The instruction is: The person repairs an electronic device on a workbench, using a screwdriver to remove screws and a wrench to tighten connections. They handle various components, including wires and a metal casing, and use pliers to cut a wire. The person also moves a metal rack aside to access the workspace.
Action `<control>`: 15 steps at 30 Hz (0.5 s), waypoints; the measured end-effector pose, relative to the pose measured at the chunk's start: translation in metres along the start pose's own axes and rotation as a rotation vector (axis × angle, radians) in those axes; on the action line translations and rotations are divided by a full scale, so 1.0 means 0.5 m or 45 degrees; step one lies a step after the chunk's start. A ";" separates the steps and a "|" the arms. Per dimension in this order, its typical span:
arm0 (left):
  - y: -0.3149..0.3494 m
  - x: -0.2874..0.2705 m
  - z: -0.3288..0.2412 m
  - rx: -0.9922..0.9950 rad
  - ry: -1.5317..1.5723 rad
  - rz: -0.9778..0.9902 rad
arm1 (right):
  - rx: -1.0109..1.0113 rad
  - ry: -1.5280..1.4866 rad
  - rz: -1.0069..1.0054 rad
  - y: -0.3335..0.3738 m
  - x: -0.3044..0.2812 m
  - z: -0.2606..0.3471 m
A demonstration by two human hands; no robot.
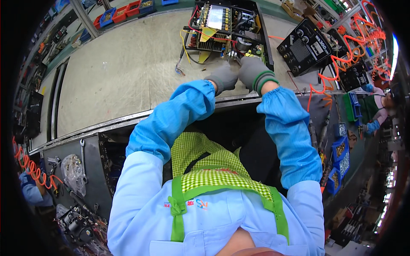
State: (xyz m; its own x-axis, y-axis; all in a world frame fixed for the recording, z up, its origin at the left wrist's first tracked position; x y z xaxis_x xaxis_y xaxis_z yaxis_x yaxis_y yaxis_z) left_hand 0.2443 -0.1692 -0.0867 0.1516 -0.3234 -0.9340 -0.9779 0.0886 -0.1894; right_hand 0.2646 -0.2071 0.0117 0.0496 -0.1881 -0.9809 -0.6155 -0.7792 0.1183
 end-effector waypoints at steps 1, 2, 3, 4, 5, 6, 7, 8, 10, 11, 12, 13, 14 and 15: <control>-0.005 0.014 -0.003 -0.025 -0.026 0.130 | -0.073 0.150 0.063 -0.015 -0.002 0.011; -0.013 0.016 -0.006 -0.052 -0.054 0.254 | -0.228 0.362 0.121 -0.033 0.001 0.021; -0.015 0.019 -0.008 -0.078 -0.082 0.378 | -0.384 0.574 0.179 -0.053 0.007 0.028; -0.017 0.009 -0.013 -0.095 -0.019 0.354 | -0.537 0.783 0.239 -0.070 0.014 0.030; -0.018 0.000 -0.017 -0.114 0.042 0.332 | -0.736 1.030 0.333 -0.082 0.023 0.019; -0.027 -0.001 -0.032 -0.136 0.142 0.311 | -0.405 0.686 0.414 -0.149 0.057 -0.052; -0.017 -0.006 -0.018 -0.219 0.242 0.273 | -0.490 0.764 0.457 -0.157 0.065 -0.033; -0.005 -0.008 -0.002 -0.335 0.381 0.224 | -0.571 0.841 0.499 -0.160 0.075 -0.018; 0.020 0.018 0.057 -0.477 0.535 0.100 | -0.689 0.906 0.266 -0.132 0.071 0.056; 0.002 0.070 0.081 -0.425 0.561 0.041 | -0.324 0.412 0.108 -0.094 0.021 0.045; 0.004 0.081 0.096 -0.488 0.630 -0.017 | -0.244 0.256 0.072 -0.051 -0.005 0.048; -0.008 0.090 0.091 -0.510 0.707 -0.067 | -0.071 0.113 0.013 -0.033 0.012 0.009; 0.007 0.074 0.081 -0.641 0.833 -0.122 | 0.075 -0.035 -0.049 -0.029 0.037 -0.020; 0.016 0.061 0.079 -0.774 0.959 -0.176 | 0.076 -0.016 -0.051 -0.032 0.056 -0.033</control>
State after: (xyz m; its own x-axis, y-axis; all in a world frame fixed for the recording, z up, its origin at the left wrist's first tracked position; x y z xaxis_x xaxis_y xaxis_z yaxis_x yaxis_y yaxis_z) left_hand 0.2468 -0.1413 -0.1285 0.3458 -0.8303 -0.4370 -0.8978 -0.4281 0.1030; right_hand 0.2886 -0.2098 -0.0149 0.0657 -0.1496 -0.9866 -0.6592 -0.7488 0.0696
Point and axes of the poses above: each hand's wrist, its own y-axis away from the middle knuckle, its own x-axis out of the palm, z = x × y, the point moved 8 cm from there along -y, towards the middle knuckle, and after that the axes turned 12 degrees about y, right-handed, at the moved point
